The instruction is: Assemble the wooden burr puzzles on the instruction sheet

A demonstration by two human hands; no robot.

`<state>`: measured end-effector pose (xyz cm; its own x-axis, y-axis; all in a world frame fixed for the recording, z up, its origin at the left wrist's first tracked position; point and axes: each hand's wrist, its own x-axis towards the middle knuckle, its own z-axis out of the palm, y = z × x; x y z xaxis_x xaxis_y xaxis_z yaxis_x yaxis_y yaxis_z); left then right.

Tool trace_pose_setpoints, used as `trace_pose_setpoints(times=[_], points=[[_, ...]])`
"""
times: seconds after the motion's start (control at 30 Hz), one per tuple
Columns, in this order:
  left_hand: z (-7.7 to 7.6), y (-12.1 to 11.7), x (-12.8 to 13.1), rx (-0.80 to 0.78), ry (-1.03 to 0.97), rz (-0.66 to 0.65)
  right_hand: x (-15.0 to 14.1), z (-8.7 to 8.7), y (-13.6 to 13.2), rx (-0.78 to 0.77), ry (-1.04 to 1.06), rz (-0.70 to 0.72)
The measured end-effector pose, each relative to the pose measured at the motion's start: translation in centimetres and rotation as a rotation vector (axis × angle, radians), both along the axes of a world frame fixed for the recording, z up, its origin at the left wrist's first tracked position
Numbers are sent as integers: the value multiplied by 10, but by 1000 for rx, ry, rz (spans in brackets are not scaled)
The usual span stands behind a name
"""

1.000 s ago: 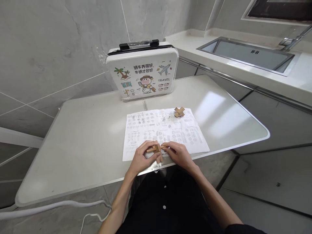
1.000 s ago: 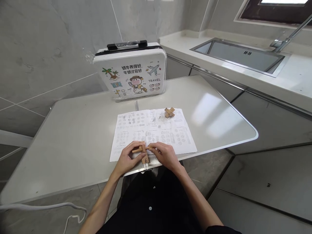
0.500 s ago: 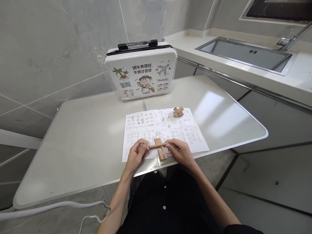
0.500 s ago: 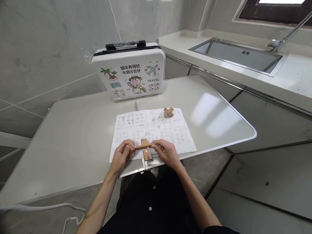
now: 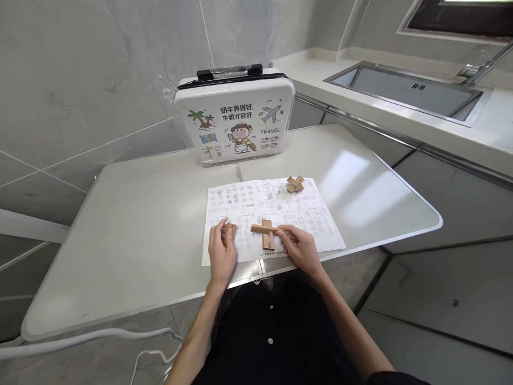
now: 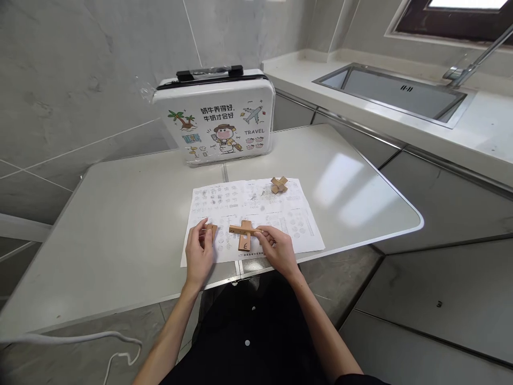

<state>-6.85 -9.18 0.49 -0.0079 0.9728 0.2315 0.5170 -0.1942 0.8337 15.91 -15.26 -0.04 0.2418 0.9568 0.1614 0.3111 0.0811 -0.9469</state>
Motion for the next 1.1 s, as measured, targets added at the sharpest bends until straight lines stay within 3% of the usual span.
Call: trace_pose_setpoints(times=[0.3,0.63,0.83,1.1], points=[[4,-6,5,117,99,-81,-1,-5,0,34,-84,22],[7,-14,4,147,119,-484,-5,-5,-4,51,-138,86],[8,-16,2,127,198,-551,-6,-3,-5,52,-143,136],[13,-17,2,57,178,-510,-6,-5,-6,61,-176,140]])
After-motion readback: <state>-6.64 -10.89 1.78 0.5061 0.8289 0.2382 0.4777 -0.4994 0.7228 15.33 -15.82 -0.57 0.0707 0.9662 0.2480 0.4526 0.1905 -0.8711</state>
